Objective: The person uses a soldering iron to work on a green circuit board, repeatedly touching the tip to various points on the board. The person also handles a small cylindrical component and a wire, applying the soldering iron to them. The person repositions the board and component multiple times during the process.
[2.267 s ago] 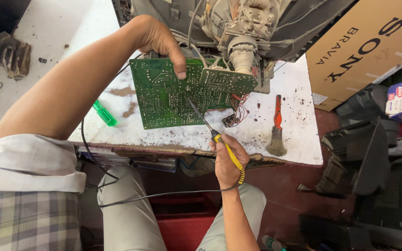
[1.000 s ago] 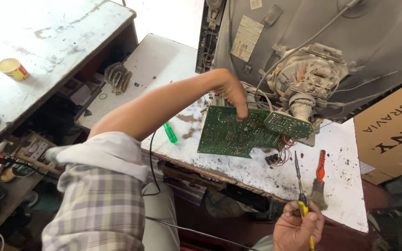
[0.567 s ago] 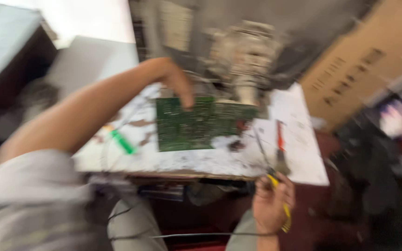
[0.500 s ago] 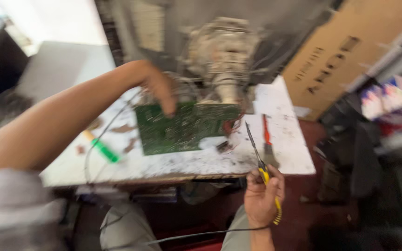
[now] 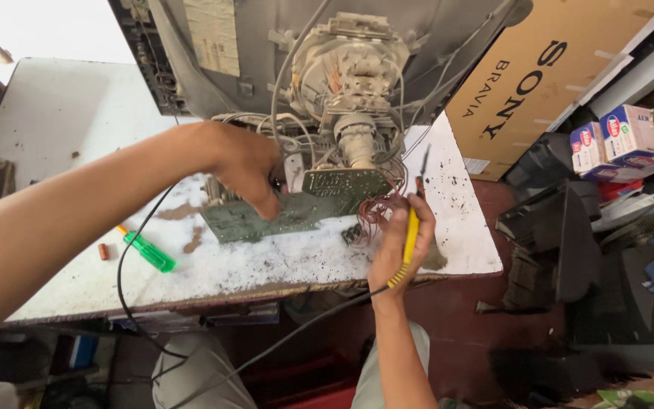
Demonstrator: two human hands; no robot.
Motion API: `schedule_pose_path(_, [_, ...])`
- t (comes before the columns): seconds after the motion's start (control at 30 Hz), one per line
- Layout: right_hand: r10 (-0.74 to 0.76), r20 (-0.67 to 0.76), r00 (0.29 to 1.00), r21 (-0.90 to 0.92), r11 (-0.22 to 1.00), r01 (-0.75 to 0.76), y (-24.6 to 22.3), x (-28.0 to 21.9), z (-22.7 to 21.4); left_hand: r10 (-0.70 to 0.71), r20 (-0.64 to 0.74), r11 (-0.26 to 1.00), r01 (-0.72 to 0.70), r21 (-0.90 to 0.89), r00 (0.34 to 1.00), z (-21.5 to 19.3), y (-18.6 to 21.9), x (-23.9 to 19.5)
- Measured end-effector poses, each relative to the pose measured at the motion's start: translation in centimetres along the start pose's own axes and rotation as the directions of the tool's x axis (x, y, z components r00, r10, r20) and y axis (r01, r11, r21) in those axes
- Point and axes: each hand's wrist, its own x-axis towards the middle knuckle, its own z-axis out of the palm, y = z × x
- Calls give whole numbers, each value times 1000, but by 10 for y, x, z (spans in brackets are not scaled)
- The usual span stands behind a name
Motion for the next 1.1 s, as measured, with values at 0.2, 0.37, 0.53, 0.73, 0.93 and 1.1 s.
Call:
schedule_pose_path(0.2, [-43,92,995,50,998,38,5,-1,8,-167,-181,985,171,3,969,25,37,-30])
schedule_pose_path(0.37, [-89,14,996,-126,988,90,13,7,8,-290,-214,956,293,-18,933,34,70,-40])
schedule_pose_path(0.53, [-142,-13,990,-280,951,132,5,23,-5,-324,-207,940,339,37,923,44,84,-47])
schedule_pose_path(0.73, [-415,-14,910,-419,829,371,-6,50,-32,-371,-221,913,398,93,902,67,103,-36])
schedule_pose_path(0.93, [-257,142,956,-352,890,291,-9,42,-48,-255,-380,907,356,223,889,104,103,-33])
schedule_pose_path(1.1, [-178,166,970,-362,904,228,-5,-3,-60,-114,-593,903,332,272,797,158,87,-28])
